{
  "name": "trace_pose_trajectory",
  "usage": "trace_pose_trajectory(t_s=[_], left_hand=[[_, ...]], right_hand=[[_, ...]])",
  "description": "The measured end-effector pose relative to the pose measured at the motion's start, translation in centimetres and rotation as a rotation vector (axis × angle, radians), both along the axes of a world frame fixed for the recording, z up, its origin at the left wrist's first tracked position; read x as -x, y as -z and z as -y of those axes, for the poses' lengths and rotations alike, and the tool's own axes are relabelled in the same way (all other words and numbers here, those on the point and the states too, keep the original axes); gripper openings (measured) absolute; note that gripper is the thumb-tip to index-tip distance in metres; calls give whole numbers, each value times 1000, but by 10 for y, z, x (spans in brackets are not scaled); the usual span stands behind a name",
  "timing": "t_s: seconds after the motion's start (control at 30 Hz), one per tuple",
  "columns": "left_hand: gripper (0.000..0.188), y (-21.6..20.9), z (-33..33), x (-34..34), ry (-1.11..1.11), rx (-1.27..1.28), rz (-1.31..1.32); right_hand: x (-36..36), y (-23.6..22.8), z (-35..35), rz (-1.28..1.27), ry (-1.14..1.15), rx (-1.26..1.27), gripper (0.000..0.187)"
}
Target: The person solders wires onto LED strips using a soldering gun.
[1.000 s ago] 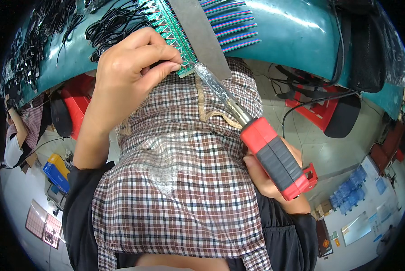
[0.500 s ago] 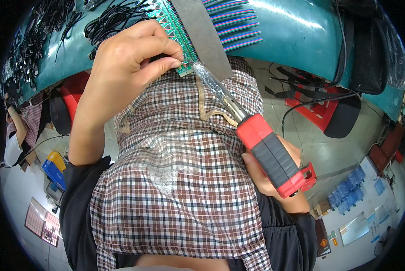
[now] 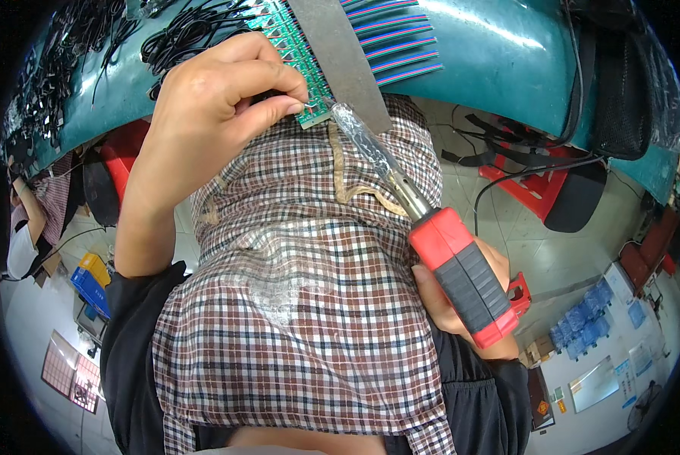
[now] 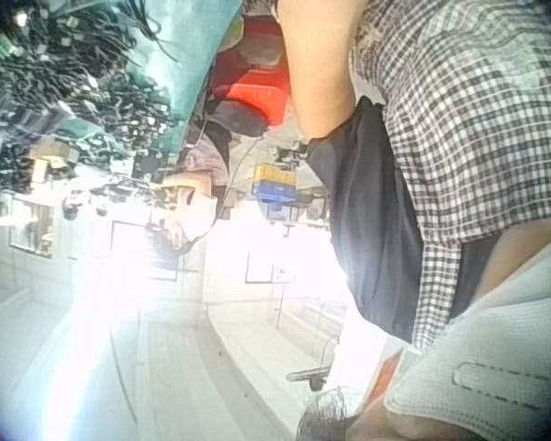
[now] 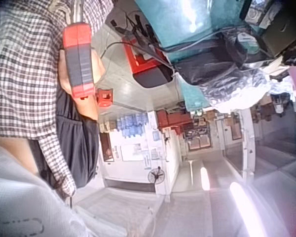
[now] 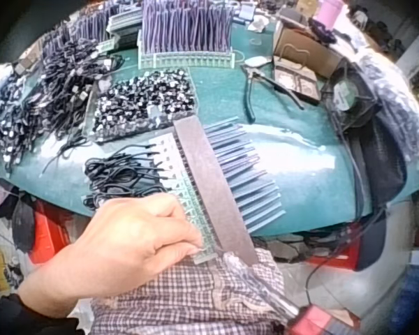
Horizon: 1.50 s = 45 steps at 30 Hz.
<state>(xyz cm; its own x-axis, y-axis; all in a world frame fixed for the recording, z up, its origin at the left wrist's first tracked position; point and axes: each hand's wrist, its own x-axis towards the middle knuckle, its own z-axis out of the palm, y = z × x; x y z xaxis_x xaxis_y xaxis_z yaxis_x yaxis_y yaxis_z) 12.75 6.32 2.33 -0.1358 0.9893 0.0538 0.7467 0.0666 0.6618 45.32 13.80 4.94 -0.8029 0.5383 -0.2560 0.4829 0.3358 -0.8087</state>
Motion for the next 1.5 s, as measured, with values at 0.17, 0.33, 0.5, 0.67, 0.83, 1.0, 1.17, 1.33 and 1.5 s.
trace_pose_trajectory(t_s=[0.17, 0.33, 0.5, 0.67, 0.83, 1.0, 1.17, 1.33, 1.5], left_hand=[[12, 1, 0, 0, -2, -6, -4], [12, 2, 1, -2, -19, -36, -24], [12, 2, 4, -9, -72, -51, 28], [12, 5, 11, -21, -150, -49, 0], [10, 14, 13, -33, -272, -140, 24], [13, 19, 16, -46, -347, -156, -42], [15, 21, 16, -50, -382, -159, -91], [19, 21, 16, -52, -367, -147, -160], [20, 22, 15, -53, -362, -160, -153]], right_hand=[[-3, 1, 2, 11, 30, 7, 29], [-2, -1, 0, 9, 21, 9, 31], [-11, 0, 2, 25, 30, 32, 34], [-9, 1, 4, -2, 63, 22, 35], [-2, -3, 5, -25, 49, -7, 35], [-4, 0, 1, -24, 35, 90, 31], [-1, -2, 3, -11, 77, 124, 29], [1, 0, 4, -9, 74, 122, 28], [3, 0, 3, -5, 48, 106, 28]])
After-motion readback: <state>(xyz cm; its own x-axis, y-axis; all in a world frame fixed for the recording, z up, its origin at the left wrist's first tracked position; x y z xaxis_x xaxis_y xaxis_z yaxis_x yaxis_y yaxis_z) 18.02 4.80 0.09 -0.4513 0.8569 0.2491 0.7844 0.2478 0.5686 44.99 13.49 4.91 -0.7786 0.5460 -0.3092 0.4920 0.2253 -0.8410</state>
